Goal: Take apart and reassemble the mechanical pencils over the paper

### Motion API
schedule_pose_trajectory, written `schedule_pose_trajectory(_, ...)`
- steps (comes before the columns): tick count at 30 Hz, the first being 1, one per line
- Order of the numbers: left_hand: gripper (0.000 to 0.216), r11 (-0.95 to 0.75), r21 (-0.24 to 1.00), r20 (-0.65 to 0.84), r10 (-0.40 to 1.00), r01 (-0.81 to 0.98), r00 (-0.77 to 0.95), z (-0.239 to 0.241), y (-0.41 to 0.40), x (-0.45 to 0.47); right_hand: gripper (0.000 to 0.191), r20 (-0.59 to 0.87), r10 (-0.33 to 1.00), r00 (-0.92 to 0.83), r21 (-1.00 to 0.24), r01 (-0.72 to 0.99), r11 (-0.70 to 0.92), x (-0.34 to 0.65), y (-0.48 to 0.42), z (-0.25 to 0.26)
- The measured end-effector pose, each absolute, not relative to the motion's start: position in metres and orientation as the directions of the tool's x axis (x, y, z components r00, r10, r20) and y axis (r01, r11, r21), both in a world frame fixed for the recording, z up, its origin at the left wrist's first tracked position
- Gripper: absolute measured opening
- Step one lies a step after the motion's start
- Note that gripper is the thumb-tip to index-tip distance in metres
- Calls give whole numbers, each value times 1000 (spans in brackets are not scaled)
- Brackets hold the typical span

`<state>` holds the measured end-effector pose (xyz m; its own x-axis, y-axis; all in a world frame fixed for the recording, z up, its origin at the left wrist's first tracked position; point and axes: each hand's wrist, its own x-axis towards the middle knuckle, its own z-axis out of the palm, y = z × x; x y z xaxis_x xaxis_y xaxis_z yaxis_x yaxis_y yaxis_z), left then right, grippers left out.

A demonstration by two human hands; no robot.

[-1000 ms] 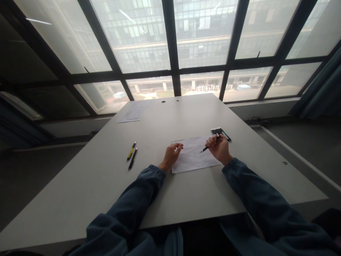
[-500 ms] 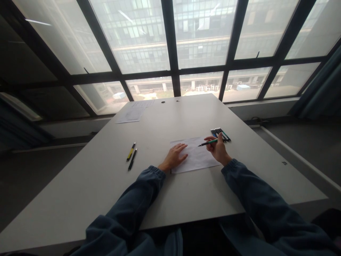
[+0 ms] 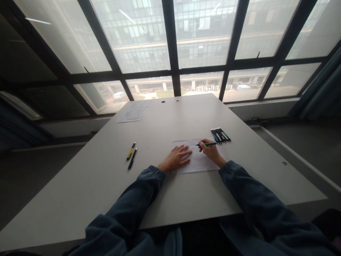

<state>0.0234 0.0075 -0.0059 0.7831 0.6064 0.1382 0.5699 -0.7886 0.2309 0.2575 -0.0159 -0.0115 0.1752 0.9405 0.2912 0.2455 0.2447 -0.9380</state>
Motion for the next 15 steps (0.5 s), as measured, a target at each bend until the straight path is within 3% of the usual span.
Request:
schedule_pose_trajectory(5, 53, -783, 233, 140, 613, 576, 777, -5, 6, 24, 34, 230, 963, 140, -926, 335, 172, 252, -12, -20)
schedule_pose_trajectory(15, 52, -775, 245, 129, 621, 582, 773, -2, 6, 25, 25, 265, 953, 150, -882, 437, 176, 253, -12, -18)
